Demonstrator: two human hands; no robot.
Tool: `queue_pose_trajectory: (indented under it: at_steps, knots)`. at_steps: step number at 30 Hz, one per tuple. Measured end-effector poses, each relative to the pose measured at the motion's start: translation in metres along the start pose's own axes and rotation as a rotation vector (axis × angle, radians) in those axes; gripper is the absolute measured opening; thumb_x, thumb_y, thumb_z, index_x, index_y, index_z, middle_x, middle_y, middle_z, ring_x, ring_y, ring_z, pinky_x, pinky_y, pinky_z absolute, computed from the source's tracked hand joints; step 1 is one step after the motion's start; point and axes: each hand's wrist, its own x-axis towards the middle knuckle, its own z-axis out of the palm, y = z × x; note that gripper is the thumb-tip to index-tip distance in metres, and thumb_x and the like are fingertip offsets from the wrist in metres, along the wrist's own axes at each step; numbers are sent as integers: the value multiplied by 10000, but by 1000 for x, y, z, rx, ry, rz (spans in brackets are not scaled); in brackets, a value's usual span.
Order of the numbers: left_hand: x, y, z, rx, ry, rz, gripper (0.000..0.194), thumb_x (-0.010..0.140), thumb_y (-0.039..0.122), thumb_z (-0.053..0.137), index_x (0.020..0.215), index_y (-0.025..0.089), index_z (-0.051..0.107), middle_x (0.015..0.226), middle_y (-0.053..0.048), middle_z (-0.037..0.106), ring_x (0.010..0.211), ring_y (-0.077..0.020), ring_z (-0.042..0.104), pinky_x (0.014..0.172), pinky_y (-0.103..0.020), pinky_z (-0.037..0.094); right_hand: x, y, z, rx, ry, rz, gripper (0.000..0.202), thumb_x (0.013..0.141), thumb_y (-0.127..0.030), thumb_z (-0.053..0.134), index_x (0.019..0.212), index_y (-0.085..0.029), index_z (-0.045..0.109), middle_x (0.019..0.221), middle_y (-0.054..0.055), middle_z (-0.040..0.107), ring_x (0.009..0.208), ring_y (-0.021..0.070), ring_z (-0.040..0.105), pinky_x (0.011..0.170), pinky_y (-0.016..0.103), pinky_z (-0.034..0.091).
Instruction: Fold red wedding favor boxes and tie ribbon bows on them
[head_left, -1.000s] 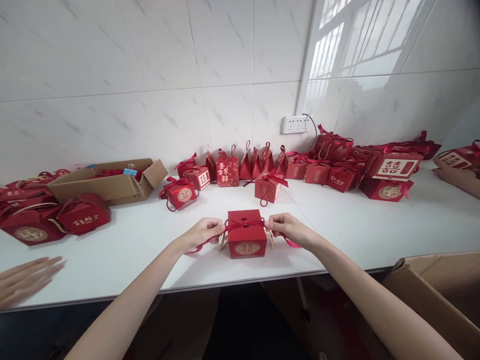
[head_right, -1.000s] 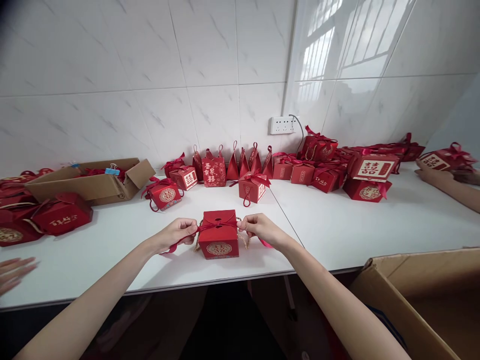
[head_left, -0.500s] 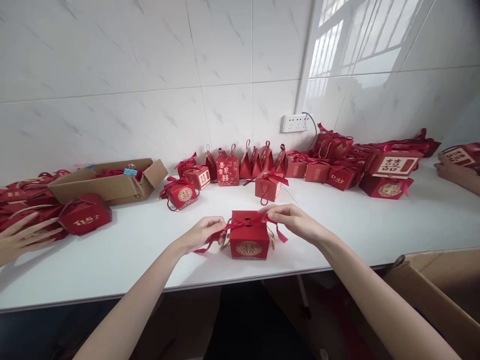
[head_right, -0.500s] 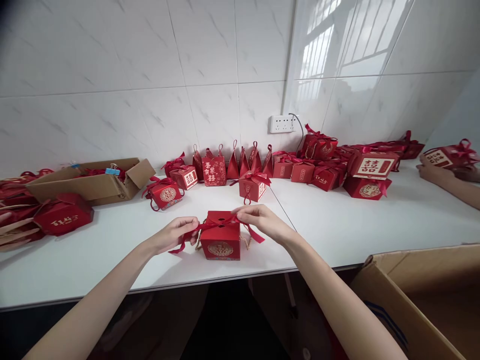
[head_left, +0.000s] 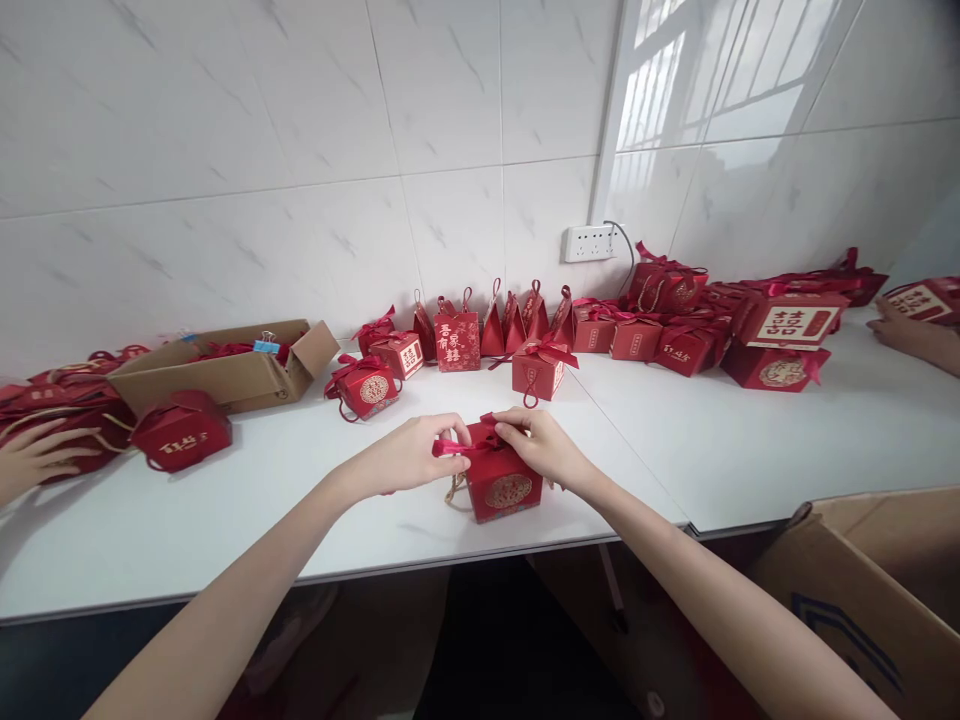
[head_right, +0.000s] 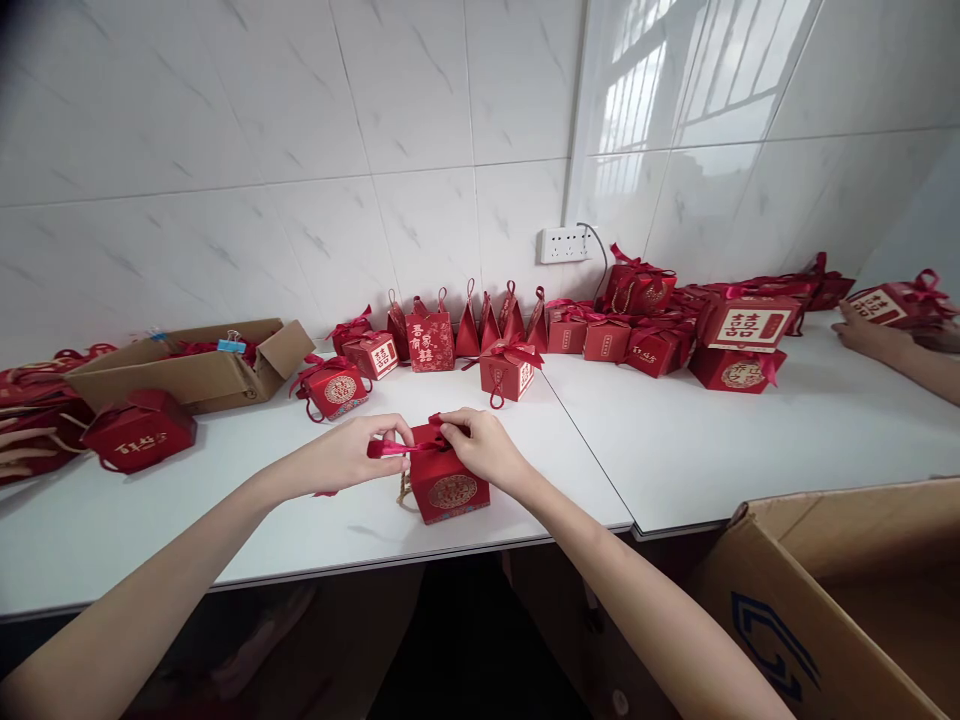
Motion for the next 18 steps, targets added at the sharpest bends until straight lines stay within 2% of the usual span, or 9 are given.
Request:
queue_pose_trajectory:
  at_steps: [3, 6, 9, 12, 15, 18]
  knots:
    - [-1, 6, -2, 169, 60, 110, 144, 818, 285, 498, 899, 218, 596, 716, 7, 597, 586, -142, 521, 524, -230, 360, -1, 3, 1, 50, 38, 21, 142, 812, -216, 499, 841, -187, 635, 859, 59, 693, 798, 193, 633, 775, 327, 447]
    - [-1, 7, -3, 353, 77, 207, 158, 836, 235, 469, 867, 218, 623, 850, -20, 599, 724, -168, 547, 641, -250, 375, -1, 6, 4, 124, 88, 51, 130, 801, -244, 542, 923, -204, 521, 774, 13, 680, 729, 177, 637, 735, 323, 457]
    - [-2, 9, -3, 527, 89, 214, 158, 843, 230, 495, 902, 218, 641, 900, -26, 552, 601, -129, 483, 565, -247, 321, -2, 8, 6, 153, 119, 74, 213, 793, -240, 571, 979, -215, 471, 743, -12, 682, 736, 173, 641, 743, 324, 457]
    - [-2, 14, -3, 656, 67, 207, 157, 852, 264, 517, 833, 196, 657, 942, -31, 544, 504, -90, 383, 505, -254, 248, -2, 7, 7, 163, 106, 109, 184, 789, -193, 575, 970, -200, 542, 784, 16, 709, 762, 166, 655, 793, 324, 463]
    - [0, 22, -5, 650, 18, 233, 191, 860, 304, 520, 777, 196, 654, 841, -19, 565, 527, -110, 407, 504, -259, 227, -1, 5, 7, 171, 90, 133, 150, 779, -168, 581, 925, -184, 611, 845, 45, 723, 770, 166, 670, 807, 321, 477]
    - [6, 26, -9, 518, 3, 257, 187, 844, 308, 529, 739, 202, 642, 745, -13, 587, 613, -150, 490, 543, -257, 272, 0, 3, 6, 162, 78, 116, 110, 768, -168, 584, 858, -181, 647, 841, 45, 722, 756, 168, 669, 778, 315, 490]
